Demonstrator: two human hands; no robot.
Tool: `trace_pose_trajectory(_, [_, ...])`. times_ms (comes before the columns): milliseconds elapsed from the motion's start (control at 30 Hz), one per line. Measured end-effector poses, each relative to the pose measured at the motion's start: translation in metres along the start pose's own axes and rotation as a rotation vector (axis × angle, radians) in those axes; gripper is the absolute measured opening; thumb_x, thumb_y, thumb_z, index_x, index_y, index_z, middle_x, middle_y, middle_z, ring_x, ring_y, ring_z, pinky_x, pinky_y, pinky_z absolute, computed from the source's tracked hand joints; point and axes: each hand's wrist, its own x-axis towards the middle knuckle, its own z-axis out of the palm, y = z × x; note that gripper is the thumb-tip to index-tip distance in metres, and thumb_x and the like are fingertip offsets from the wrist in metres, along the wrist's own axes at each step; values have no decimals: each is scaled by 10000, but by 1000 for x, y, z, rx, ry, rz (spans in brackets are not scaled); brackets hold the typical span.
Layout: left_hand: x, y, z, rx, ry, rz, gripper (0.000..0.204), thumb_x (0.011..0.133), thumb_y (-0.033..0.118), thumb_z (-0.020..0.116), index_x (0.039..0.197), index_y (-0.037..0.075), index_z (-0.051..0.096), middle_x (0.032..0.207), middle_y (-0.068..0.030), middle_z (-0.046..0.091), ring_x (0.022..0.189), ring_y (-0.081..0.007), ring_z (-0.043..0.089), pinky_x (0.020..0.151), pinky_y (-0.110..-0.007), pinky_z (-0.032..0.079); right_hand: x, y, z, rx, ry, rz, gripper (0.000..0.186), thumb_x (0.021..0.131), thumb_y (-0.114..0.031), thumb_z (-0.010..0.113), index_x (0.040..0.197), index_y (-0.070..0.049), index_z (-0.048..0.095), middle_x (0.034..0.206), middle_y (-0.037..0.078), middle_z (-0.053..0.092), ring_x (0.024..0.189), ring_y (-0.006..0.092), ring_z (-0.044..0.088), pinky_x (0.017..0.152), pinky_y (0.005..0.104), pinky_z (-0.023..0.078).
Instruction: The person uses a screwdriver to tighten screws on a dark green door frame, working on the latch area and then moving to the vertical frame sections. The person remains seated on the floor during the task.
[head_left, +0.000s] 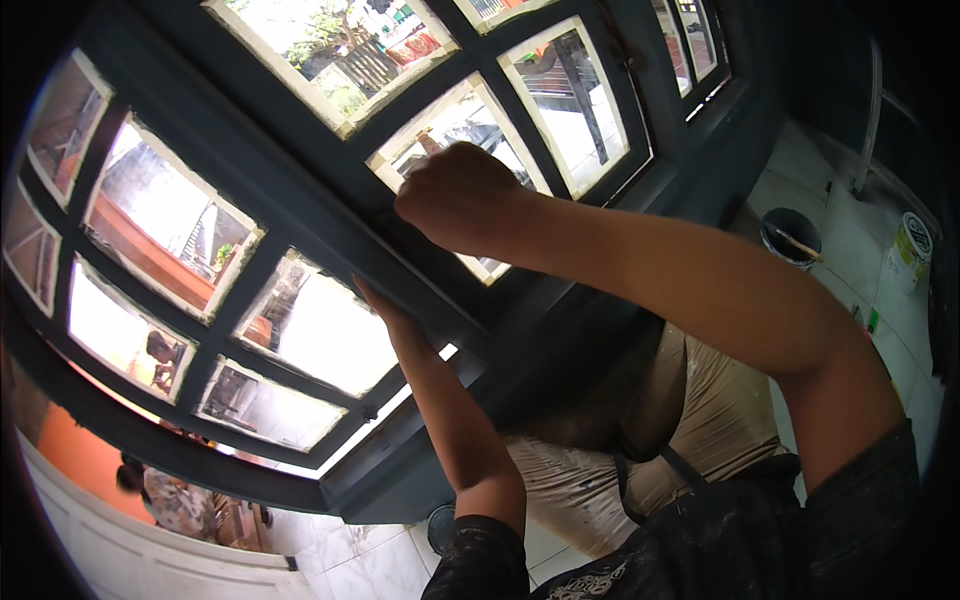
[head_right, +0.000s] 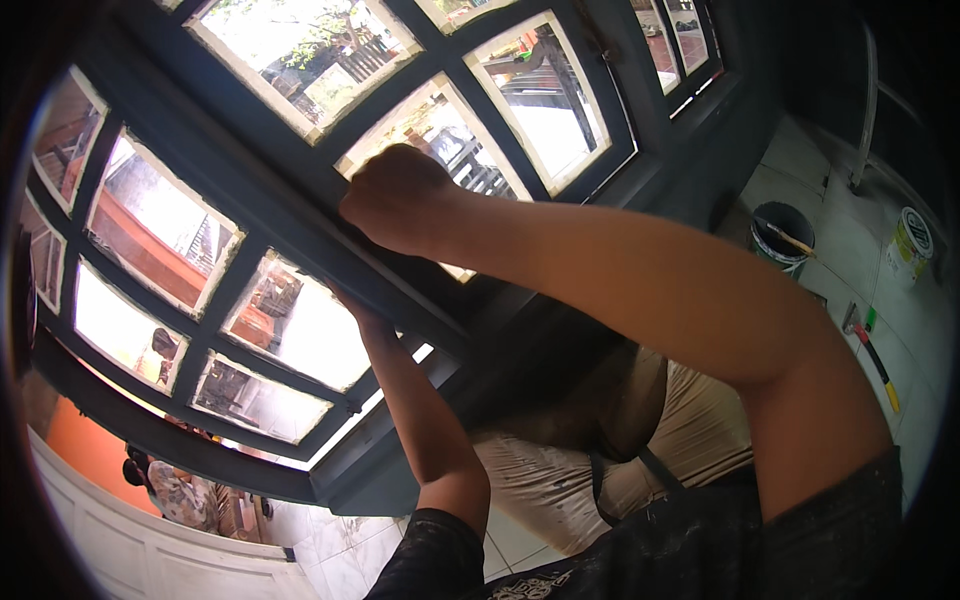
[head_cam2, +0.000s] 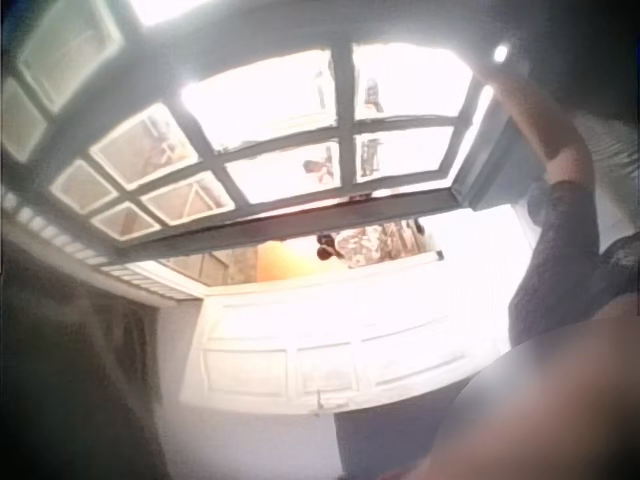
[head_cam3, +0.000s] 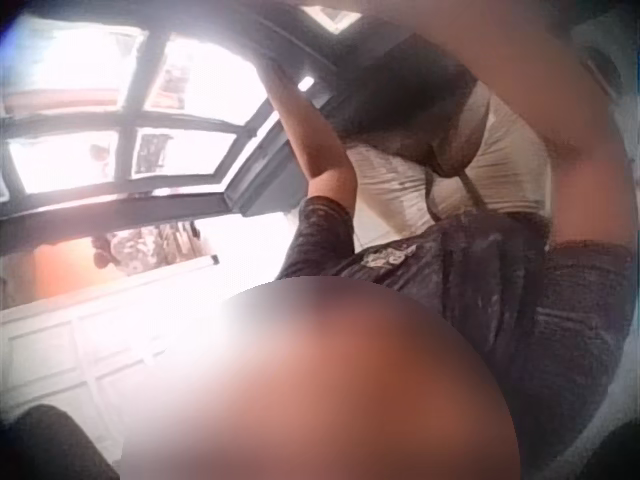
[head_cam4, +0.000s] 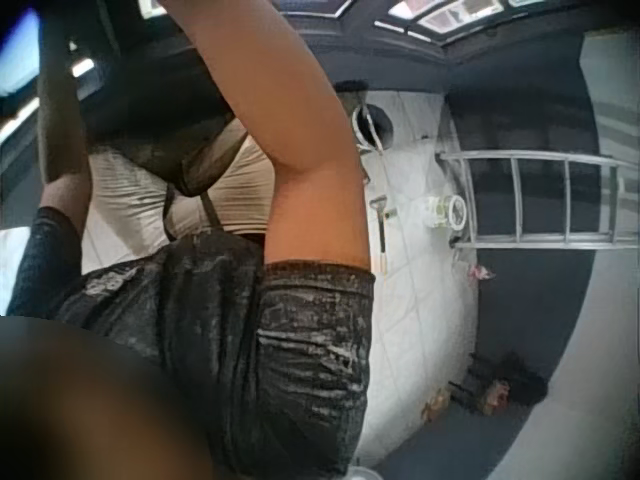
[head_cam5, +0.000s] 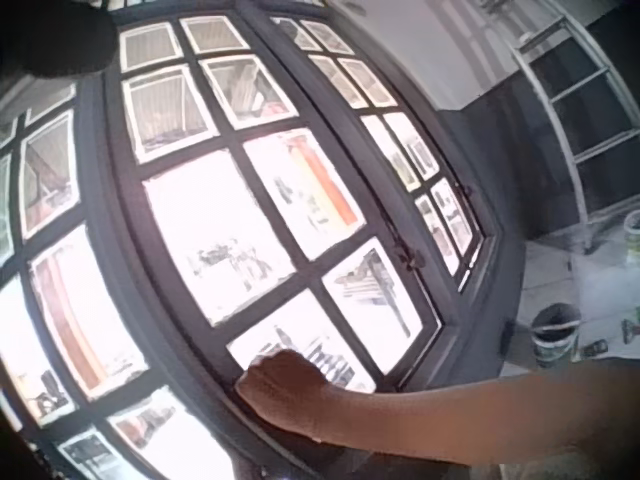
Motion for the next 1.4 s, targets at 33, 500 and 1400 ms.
trace_pose_trajectory(33, [-2, 2, -1, 10, 10, -12, 662, 1103, 538, 294, 1518, 47, 454, 1469, -136, 536, 1341, -280, 519, 1131, -425, 436, -5, 2, 9, 122, 17, 93, 140, 866, -164, 666, 895, -127, 797, 968, 119, 779, 996, 314, 754, 878, 444, 591])
trace_pose_trajectory(500, [10, -36, -38, -242, -93, 17, 403, 1099, 349, 464, 1235, 5, 625, 1061, -89, 681, 901, -197, 681, 754, -325, 579, -97, -11, 81, 1570, -79, 637, 303, 990, -285, 635, 1014, 17, 619, 696, 39, 616, 546, 75, 560, 521, 291, 445])
trace_pose_trajectory(1400, [3, -61, -51, -139, -56, 64, 367, 1115, 312, 454, 1273, 32, 629, 1096, -70, 713, 938, -181, 703, 754, -294, 591, -44, -21, 64, 2070, -205, 777, 303, 1038, -269, 559, 1142, 12, 601, 676, 53, 581, 395, 73, 443, 355, 242, 327])
